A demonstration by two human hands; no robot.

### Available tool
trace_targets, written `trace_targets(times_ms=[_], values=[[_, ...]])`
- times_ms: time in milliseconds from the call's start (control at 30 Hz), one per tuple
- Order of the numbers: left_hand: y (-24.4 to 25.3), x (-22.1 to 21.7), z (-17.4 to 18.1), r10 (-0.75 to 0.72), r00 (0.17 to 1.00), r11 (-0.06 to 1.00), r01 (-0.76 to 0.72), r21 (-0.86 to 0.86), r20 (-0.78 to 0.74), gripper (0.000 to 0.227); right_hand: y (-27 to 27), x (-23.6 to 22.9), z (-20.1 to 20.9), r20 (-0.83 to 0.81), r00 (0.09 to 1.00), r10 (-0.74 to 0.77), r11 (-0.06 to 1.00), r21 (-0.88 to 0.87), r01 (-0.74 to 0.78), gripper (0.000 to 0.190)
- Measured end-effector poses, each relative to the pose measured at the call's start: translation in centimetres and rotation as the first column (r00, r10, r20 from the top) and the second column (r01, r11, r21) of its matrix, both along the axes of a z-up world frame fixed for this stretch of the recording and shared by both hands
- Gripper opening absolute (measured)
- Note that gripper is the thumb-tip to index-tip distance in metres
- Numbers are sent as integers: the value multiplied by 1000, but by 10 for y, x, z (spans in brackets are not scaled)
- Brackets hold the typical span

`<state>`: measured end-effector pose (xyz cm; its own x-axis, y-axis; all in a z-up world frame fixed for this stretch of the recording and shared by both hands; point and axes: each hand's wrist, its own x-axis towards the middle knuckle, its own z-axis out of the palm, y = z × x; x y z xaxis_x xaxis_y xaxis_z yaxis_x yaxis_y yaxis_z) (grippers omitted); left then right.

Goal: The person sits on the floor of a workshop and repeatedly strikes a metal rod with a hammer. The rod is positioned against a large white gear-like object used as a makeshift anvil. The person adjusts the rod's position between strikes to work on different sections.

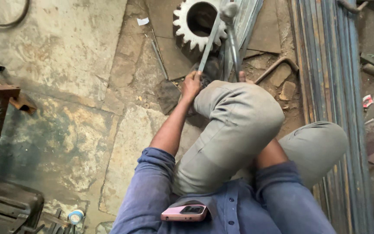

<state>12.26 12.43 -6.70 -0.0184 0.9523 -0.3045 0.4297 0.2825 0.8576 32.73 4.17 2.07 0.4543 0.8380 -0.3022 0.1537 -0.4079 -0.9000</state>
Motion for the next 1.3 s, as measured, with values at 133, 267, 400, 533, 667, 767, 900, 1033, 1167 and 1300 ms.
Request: trace_targets(times_ms=[133, 267, 400, 533, 667, 767, 900, 1033, 1167, 1300], values=[[7, 7, -16, 26, 974, 984, 15, -179, 225, 46, -43, -1, -6, -8, 1000, 8, 998, -69, -8, 64], [44, 21, -13, 157, 842, 894, 101, -437, 516, 54, -71, 3, 1, -29, 999, -15, 997, -80, 13, 63], [59, 27, -3, 2, 924, 879, 181, -440, 383, 68, -94, 11, 12, -32, 999, -33, 996, -90, 30, 63], [50, 19, -16, -52, 921, 905, 206, -371, 386, 69, -98, 7, 14, -46, 998, -40, 996, -88, 36, 63], [32, 2, -33, -18, 928, 916, 164, -365, 371, 73, -93, 5, 20, -51, 998, -41, 996, -75, 37, 63], [21, -3, -35, 85, 917, 901, 97, -423, 390, 69, -70, 7, 24, -47, 998, -38, 999, -28, 36, 63], [17, 4, -33, 88, 950, 941, 20, -339, 299, 70, -10, 9, 20, -40, 999, -5, 999, 51, 7, 63], [16, 8, -35, 48, 982, 966, 1, -259, 181, 70, 8, 4, 9, -17, 999, 29, 999, 21, -29, 63], [13, 7, -30, 29, 991, 984, -5, -176, 130, 70, 0, -4, -9, 5, 997, 71, 996, -50, -70, 63], [25, 14, 6, 129, 841, 953, 40, -299, 525, 54, -16, -5, -16, -10, 996, 90, 992, -83, -90, 62]])
